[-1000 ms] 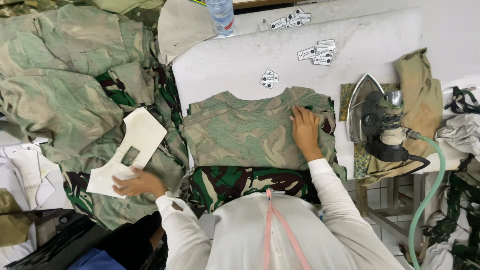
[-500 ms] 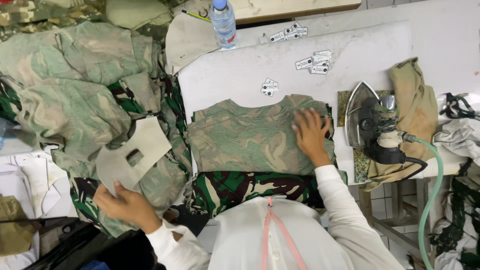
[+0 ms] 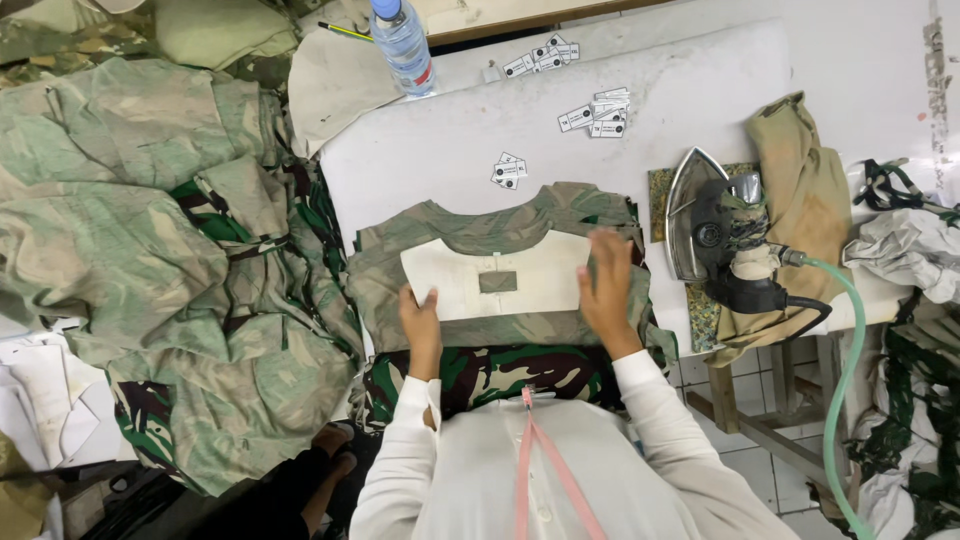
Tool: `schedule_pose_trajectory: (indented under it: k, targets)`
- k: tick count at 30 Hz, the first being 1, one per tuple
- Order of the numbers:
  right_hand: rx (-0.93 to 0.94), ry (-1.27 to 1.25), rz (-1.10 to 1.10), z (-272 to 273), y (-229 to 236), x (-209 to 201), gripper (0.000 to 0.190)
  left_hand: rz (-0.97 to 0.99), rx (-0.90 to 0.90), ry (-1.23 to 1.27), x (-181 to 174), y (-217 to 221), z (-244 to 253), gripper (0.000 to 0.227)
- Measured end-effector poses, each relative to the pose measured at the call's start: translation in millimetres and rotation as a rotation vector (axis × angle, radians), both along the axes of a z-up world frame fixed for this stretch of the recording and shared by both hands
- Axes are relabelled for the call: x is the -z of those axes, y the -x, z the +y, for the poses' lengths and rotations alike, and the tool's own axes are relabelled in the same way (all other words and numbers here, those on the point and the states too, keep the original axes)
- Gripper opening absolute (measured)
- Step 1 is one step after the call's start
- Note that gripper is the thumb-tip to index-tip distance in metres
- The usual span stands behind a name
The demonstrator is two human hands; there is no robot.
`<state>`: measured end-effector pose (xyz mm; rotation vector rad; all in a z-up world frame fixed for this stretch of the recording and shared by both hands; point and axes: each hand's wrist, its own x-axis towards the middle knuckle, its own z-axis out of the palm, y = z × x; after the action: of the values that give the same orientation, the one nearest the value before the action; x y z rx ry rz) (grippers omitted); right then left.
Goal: The person irons the collar area of a camouflage-patterned shirt using a steam iron and a white template. They repeatedly place the template on the collar, iron over it, and then remove it to continue the process.
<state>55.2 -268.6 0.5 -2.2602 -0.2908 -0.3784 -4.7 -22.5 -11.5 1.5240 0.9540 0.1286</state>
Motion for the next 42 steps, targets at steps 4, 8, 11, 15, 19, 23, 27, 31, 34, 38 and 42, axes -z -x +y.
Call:
schedule_pose_trajectory:
  k: [4, 8, 11, 15, 19, 23, 27, 31, 34, 38, 42]
  targets:
    - [-0.152, 0.533, 0.308, 8.9, 24.5, 23.4, 0.052, 0.175, 0.247, -0.504, -17.3, -1.9, -7.7, 0.045]
    - [-0.071, 0.664, 0.253, 12.6, 18.9, 33.0, 0.047, 0.102, 0.871, -1.089, -13.1, -8.6, -3.3, 0.050]
    - [-0.044, 0.671, 0.219, 12.5, 15.7, 40.5, 0.045, 0.031, 1.006, -1.087, -6.5, -9.7, 3.3, 0.048]
    - [-0.028, 0.655, 0.161, 12.3, 15.1, 42.7, 0.040, 0.025, 1.099, -1.116, 1.0, -7.6, 17.7, 0.053]
    - [-0.036, 0.567, 0.148, 8.9, 13.5, 54.4, 0.035, 0.002, 1.114, -1.155, 2.8, -10.0, 27.5, 0.056]
    - [-0.029, 0.462, 0.110, 7.5, 8.7, 61.1, 0.030, -0.042, 1.166, -1.148, 5.7, -15.5, 37.8, 0.056]
    - [-0.007, 0.454, 0.037, 9.0, 10.0, 59.4, 0.029, -0.045, 1.239, -1.156, 2.3, -14.7, 42.9, 0.060]
    - [0.019, 0.502, 0.017, 15.6, 7.5, 51.4, 0.034, -0.039, 1.265, -1.146, 2.1, -16.0, 40.5, 0.060]
    - [0.049, 0.572, -0.015, 17.0, 8.8, 51.9, 0.033, -0.012, 1.260, -1.193, 2.7, -13.8, 37.6, 0.061]
    - [0.054, 0.650, -0.043, 17.2, 9.2, 48.0, 0.027, -0.027, 1.243, -1.174, 4.1, -8.7, 34.8, 0.062]
    - [0.054, 0.771, -0.019, 24.9, 9.7, 31.2, 0.036, -0.084, 1.204, -1.147, 13.6, -5.7, 35.4, 0.063]
